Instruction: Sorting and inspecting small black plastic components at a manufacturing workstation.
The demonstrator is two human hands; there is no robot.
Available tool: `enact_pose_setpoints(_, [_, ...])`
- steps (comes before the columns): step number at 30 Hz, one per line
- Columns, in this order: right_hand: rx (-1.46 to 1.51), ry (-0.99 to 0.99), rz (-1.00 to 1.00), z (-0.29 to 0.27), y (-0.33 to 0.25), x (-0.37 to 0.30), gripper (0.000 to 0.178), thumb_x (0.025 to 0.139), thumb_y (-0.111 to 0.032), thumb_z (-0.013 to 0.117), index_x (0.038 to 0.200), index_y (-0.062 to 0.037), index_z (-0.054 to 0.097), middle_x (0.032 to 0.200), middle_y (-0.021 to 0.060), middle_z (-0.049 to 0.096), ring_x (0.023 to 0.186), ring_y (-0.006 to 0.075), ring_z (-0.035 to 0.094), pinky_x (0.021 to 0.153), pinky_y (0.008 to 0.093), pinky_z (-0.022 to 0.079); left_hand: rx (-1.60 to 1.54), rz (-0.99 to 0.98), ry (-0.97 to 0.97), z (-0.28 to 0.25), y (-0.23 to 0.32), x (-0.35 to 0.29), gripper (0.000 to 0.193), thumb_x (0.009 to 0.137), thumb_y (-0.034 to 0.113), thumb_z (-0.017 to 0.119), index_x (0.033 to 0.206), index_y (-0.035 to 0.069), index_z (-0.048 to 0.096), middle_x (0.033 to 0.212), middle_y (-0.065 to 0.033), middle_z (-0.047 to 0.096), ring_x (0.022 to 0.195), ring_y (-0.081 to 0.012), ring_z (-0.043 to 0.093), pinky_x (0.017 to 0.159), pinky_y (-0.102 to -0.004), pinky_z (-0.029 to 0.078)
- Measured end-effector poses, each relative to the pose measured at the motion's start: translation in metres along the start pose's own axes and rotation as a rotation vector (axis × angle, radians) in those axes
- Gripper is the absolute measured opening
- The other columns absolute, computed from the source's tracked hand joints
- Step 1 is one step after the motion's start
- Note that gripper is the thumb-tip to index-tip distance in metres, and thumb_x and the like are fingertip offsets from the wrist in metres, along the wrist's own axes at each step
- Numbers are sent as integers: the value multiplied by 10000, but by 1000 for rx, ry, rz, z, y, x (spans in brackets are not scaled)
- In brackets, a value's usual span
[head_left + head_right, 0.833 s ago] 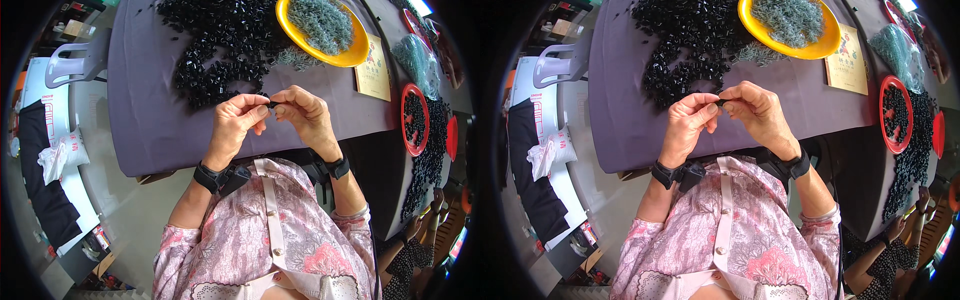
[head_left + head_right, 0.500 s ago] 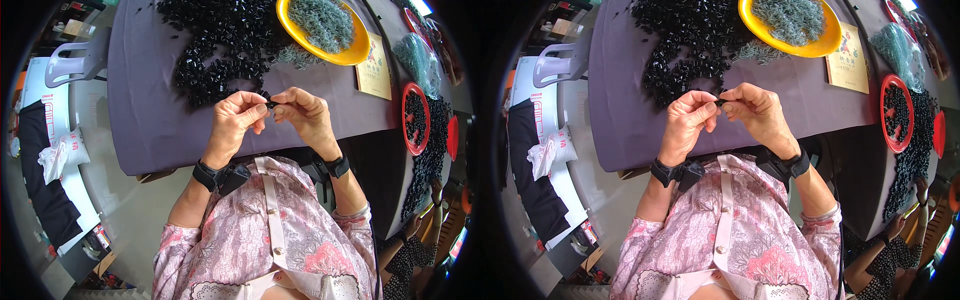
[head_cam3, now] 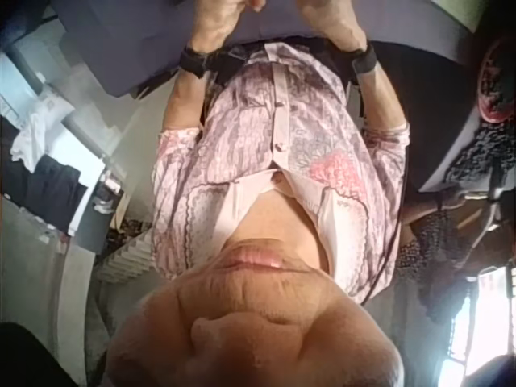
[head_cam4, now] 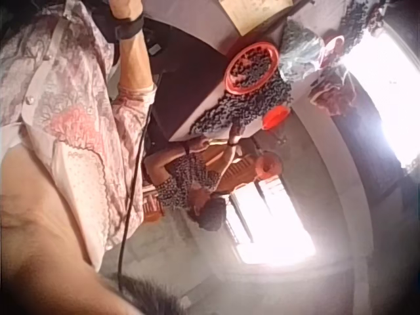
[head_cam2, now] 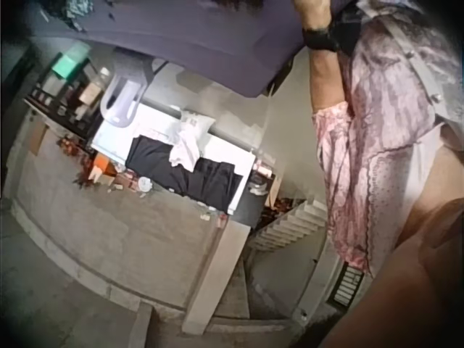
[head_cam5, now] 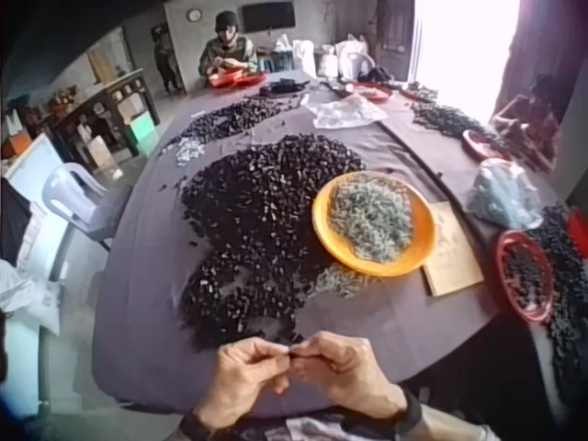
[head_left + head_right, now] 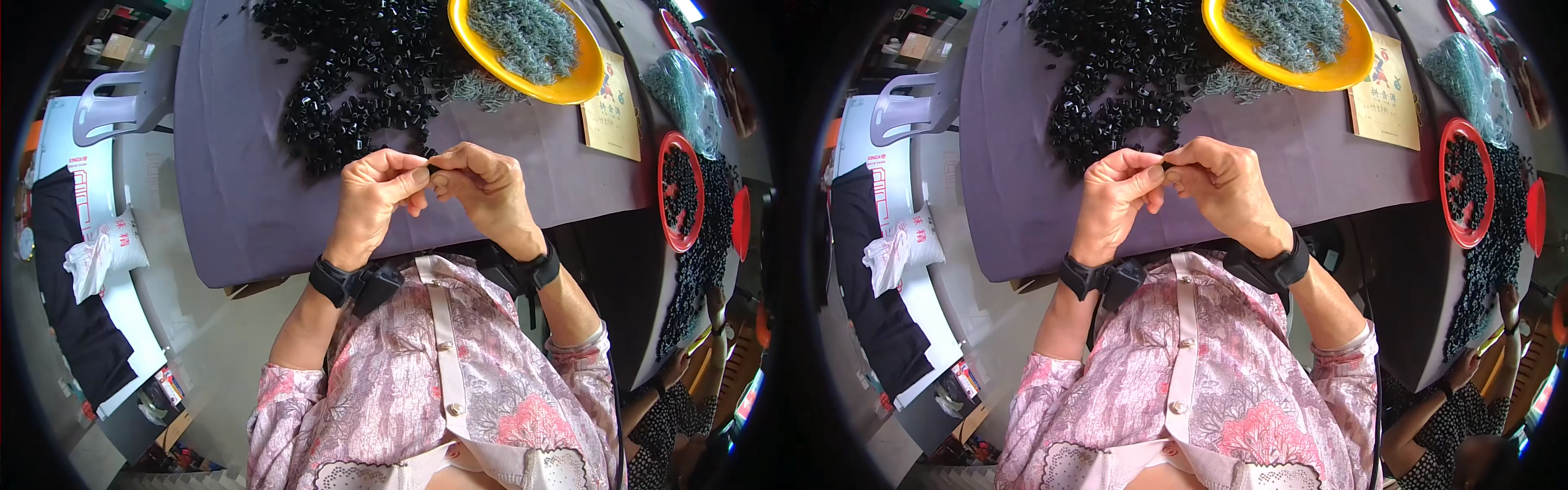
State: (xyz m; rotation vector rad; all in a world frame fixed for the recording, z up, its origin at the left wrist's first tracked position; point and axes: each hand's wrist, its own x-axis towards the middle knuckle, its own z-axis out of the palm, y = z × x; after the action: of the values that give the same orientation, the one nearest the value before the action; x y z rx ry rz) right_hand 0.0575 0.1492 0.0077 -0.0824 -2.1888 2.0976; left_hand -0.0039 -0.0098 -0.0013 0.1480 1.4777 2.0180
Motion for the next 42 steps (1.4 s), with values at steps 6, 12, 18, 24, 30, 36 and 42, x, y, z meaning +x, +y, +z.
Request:
enact_pose_setpoints(6, [185,16,26,-6,3,3,134,842,60,568,965,33,614,861,51,609,725,88,587,654,208,484,-270,-113,-83,5,7,-1,95,859,62,599,929,7,632,806,-104,656,657,-175,644,585,-281,530])
enact_pose_setpoints(12, [-46,26,-106,-4,-1,2,240,826,57,578,1063,22,600,908,47,577,792,84,549,716,215,456,-288,-107,-35,13,-2,-1,160,887,72,560,1037,22,585,865,-113,658,708,-183,652,659,-316,542])
enact_pose_setpoints(18, [-285,71,-255,6,-10,0,378,725,75,637,1093,4,585,933,76,567,782,146,561,721,242,464,-340,-62,65,18,-8,0,164,866,41,578,1022,-6,566,915,-103,654,800,-154,647,702,-279,547])
enact_pose_setpoints(24, [-435,127,-342,5,1,2,383,671,53,644,1043,-15,584,973,103,571,812,229,580,705,296,490,-292,-53,75,25,-3,-1,181,864,41,583,1037,-8,567,944,-98,651,827,-130,637,730,-256,533])
enact_pose_setpoints(30, [-550,70,-394,-3,3,4,335,703,30,607,1032,-27,581,1020,124,587,881,292,598,736,334,507,-231,-157,-10,20,1,3,192,878,105,585,1041,4,586,935,-70,651,844,-140,642,729,-270,531])
enact_pose_setpoints(36, [-566,31,-419,2,8,1,340,731,31,587,1068,-15,570,1048,149,597,882,313,615,752,339,513,-279,-227,-52,18,-6,0,170,901,144,546,971,11,625,935,-66,646,817,-144,641,746,-298,527])
enact_pose_setpoints(42, [-574,52,-426,11,22,-5,340,743,0,583,1082,-5,558,1033,175,598,894,332,612,761,355,512,-528,-270,64,23,-23,-6,184,914,100,460,984,2,600,885,-73,634,771,-154,628,726,-297,507])
